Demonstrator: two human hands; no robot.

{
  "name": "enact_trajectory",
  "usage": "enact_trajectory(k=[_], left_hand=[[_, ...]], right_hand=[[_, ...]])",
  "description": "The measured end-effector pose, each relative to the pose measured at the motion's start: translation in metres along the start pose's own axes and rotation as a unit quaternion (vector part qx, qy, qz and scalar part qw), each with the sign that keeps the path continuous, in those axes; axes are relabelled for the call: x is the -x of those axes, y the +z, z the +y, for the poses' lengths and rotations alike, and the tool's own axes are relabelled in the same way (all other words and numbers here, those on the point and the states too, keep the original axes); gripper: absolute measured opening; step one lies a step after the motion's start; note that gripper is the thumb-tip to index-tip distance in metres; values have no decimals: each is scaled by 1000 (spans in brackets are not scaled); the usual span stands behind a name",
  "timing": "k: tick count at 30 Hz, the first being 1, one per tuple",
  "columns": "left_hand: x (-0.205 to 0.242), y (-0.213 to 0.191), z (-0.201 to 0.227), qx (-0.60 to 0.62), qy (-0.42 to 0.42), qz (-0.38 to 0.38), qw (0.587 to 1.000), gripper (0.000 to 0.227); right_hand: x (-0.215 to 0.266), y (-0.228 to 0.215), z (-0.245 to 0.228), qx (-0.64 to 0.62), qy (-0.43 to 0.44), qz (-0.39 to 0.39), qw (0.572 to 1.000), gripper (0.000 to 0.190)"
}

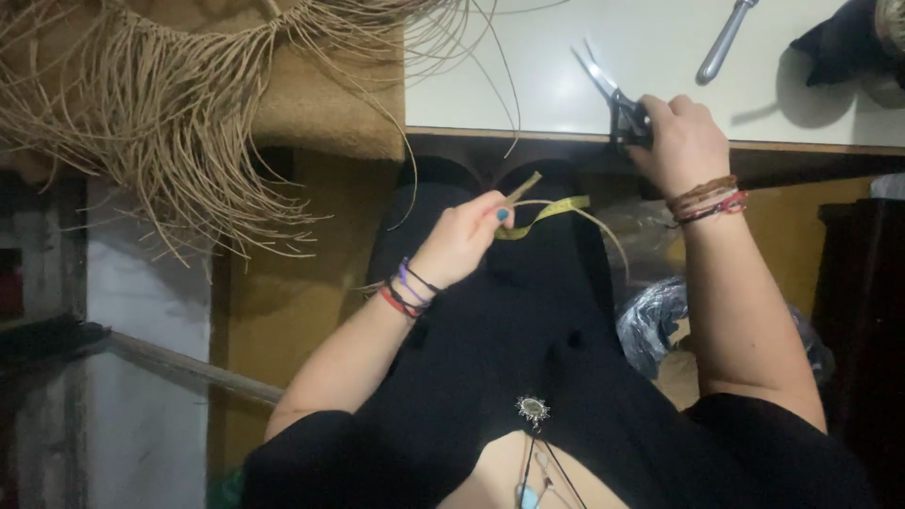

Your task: Measuring lengths of straw or raffia with a tape measure and cutting them with scissors for a craft project.

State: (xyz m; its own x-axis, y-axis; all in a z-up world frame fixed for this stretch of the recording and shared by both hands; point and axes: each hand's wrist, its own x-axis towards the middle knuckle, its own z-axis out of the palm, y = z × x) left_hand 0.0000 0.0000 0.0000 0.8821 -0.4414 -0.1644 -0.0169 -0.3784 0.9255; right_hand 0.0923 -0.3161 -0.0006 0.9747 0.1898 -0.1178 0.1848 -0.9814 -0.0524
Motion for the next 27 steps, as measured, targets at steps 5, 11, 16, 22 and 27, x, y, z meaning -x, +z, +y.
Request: enact_trajectory(k=[5,11,16,22,27], left_hand=[[7,-8,-4,-95,7,73,993,18],[19,-15,-1,-297,-2,172,939,15],[28,3,5,-412,65,236,878,14],[35,24,3,-486,168,271,814,16],[42,18,11,-372,165,232,884,17]], right_hand=[[30,5,2,-6,30,87,996,25],[108,-17,-36,-706,-46,-187,682,47],[132,14,-93,-774,-6,-244,585,62],[120,17,-107,-741,-60,-169,647,74],[120,15,-107,-712,-62,-160,681,66]])
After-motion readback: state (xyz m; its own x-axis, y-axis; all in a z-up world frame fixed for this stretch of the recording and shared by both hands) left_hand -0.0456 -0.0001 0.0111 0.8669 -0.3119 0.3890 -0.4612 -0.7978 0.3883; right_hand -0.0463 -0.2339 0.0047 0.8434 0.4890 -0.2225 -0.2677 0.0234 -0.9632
